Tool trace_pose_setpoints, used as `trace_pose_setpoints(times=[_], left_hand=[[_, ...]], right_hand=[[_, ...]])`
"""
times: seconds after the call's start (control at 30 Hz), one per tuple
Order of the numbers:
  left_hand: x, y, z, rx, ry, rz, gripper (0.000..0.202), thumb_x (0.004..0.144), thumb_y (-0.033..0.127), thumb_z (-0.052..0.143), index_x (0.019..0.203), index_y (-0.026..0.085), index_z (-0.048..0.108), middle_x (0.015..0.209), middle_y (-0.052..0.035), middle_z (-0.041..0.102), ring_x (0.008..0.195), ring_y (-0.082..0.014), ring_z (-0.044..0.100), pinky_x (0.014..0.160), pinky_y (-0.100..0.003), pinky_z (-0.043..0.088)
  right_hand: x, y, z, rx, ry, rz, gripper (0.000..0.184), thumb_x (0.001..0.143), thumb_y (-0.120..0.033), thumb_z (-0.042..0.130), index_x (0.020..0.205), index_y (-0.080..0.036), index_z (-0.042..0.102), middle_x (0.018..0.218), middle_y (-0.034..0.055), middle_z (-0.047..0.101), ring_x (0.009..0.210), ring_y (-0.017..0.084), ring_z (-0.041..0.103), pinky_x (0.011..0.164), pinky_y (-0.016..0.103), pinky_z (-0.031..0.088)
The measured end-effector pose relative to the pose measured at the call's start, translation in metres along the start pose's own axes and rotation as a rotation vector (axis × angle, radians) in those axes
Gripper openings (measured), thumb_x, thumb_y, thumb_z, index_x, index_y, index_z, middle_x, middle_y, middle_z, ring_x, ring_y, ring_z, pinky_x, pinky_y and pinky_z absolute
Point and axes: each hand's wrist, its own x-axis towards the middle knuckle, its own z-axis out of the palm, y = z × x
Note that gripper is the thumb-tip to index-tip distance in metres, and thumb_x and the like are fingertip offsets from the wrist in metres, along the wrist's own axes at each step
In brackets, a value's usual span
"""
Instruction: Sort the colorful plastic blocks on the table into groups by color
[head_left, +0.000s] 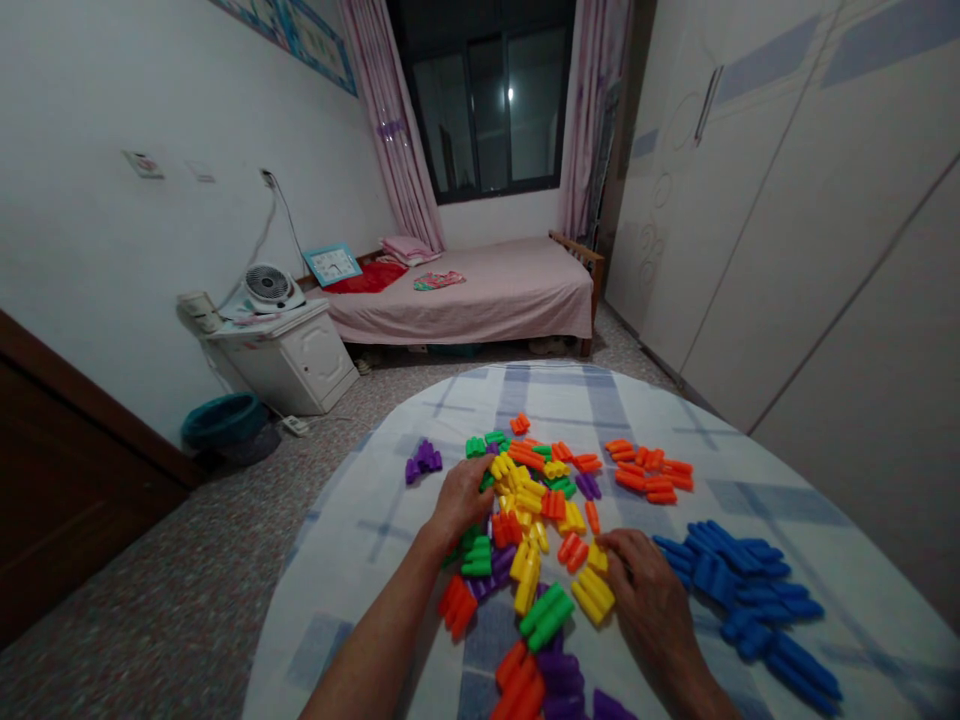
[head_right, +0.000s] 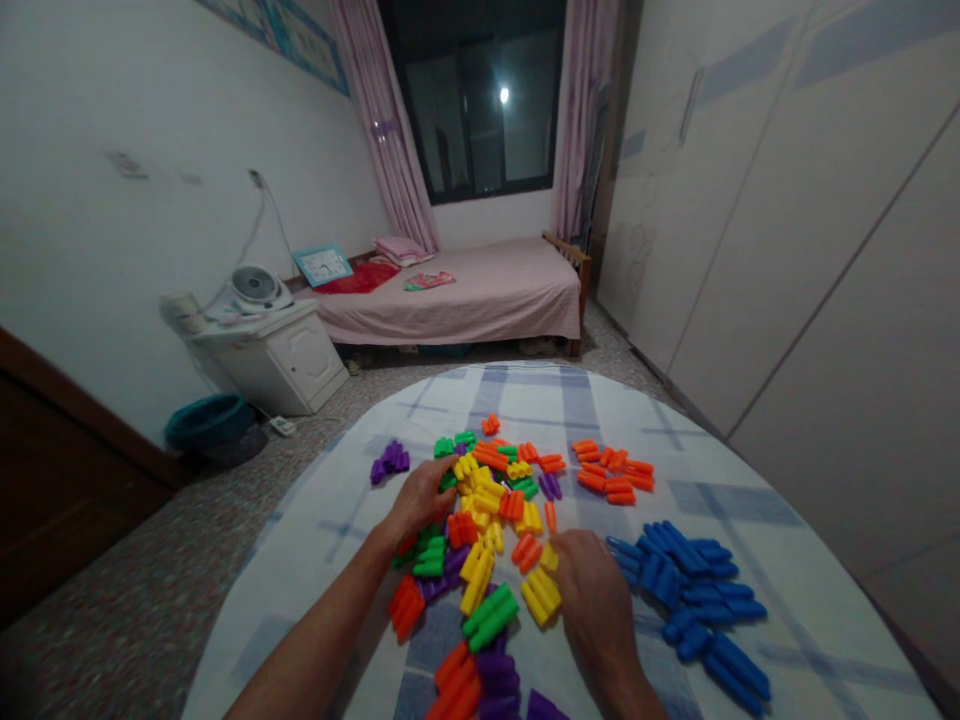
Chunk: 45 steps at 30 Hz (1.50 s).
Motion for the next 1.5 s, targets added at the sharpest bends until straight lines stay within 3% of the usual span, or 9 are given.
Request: trace_pose_setpoints(times=[0.2, 0.33, 0.4, 0.6, 0.83, 1.1, 1.3, 1.5], left_hand=[[0.001, -0.002, 0.007, -0.202, 0.183, -0.064, 0.048, 0.081, 0.013, 0.041, 0.127, 0.021, 0.051, 0.121, -0.0063, 0.062, 0.108, -0.0174, 0.058, 0.094, -0.031, 0.044], [0.014, -0.009, -0.003, -0.251, 0.353, -0.181, 0.037, 0.086, 0.019, 0.039, 0.117, 0.015, 0.058, 0.115, -0.0084, 0.065, 0.105, -0.0175, 0.06, 0.094, -0.03, 0.044], [0.026, -0.014, -0.009, -0.185, 0.383, -0.24, 0.034, 0.088, 0.027, 0.041, 0.113, 0.014, 0.06, 0.111, -0.0091, 0.065, 0.104, -0.0182, 0.06, 0.093, -0.029, 0.044], [0.059, -0.026, -0.009, 0.068, 0.104, -0.278, 0.034, 0.086, 0.034, 0.049, 0.113, 0.019, 0.061, 0.111, -0.0081, 0.061, 0.101, -0.0173, 0.06, 0.087, -0.026, 0.044], [0.065, -0.031, -0.001, 0.09, -0.056, -0.232, 0.041, 0.075, 0.038, 0.061, 0.112, 0.02, 0.062, 0.11, -0.009, 0.061, 0.099, -0.0199, 0.06, 0.082, -0.026, 0.044], [0.051, -0.034, -0.003, 0.124, -0.028, -0.242, 0.038, 0.072, 0.025, 0.058, 0.11, 0.017, 0.055, 0.105, -0.0088, 0.058, 0.093, -0.0189, 0.06, 0.079, -0.027, 0.045], [0.078, -0.04, -0.011, 0.101, 0.142, -0.302, 0.039, 0.077, 0.026, 0.056, 0.114, 0.016, 0.052, 0.109, -0.0107, 0.056, 0.098, -0.0197, 0.059, 0.083, -0.029, 0.045], [0.092, -0.035, -0.01, 0.069, 0.185, -0.239, 0.047, 0.081, 0.03, 0.056, 0.125, 0.015, 0.049, 0.124, -0.0128, 0.048, 0.109, -0.0205, 0.055, 0.092, -0.03, 0.042]], right_hand=[[0.0, 0.003, 0.002, -0.008, 0.004, -0.006, 0.021, 0.088, -0.024, 0.039, 0.09, -0.021, 0.06, 0.09, 0.0043, 0.061, 0.087, 0.019, 0.056, 0.08, 0.033, 0.042], [0.0, 0.001, 0.002, -0.006, -0.002, 0.009, 0.021, 0.089, -0.024, 0.039, 0.09, -0.021, 0.059, 0.09, 0.0044, 0.061, 0.088, 0.019, 0.055, 0.08, 0.033, 0.042], [0.0, 0.0, 0.001, 0.003, -0.008, 0.013, 0.021, 0.089, -0.024, 0.038, 0.091, -0.021, 0.059, 0.091, 0.0046, 0.061, 0.088, 0.019, 0.055, 0.081, 0.033, 0.041], [-0.002, -0.002, -0.001, 0.008, -0.003, 0.023, 0.021, 0.089, -0.024, 0.038, 0.091, -0.021, 0.059, 0.09, 0.0045, 0.061, 0.088, 0.019, 0.056, 0.08, 0.033, 0.042], [0.0, -0.002, -0.001, 0.012, -0.005, 0.031, 0.022, 0.088, -0.022, 0.038, 0.092, -0.021, 0.06, 0.092, 0.0055, 0.062, 0.089, 0.02, 0.056, 0.08, 0.033, 0.043], [-0.001, -0.002, -0.001, 0.027, -0.013, 0.053, 0.021, 0.089, -0.022, 0.038, 0.092, -0.021, 0.059, 0.093, 0.005, 0.061, 0.091, 0.02, 0.056, 0.082, 0.033, 0.042], [-0.001, -0.004, -0.002, 0.03, -0.015, 0.059, 0.02, 0.088, -0.022, 0.038, 0.091, -0.021, 0.058, 0.092, 0.0053, 0.061, 0.09, 0.02, 0.055, 0.081, 0.034, 0.042], [-0.002, -0.004, -0.002, 0.037, -0.016, 0.048, 0.02, 0.088, -0.021, 0.039, 0.092, -0.021, 0.058, 0.093, 0.0052, 0.061, 0.09, 0.02, 0.056, 0.082, 0.034, 0.042]])
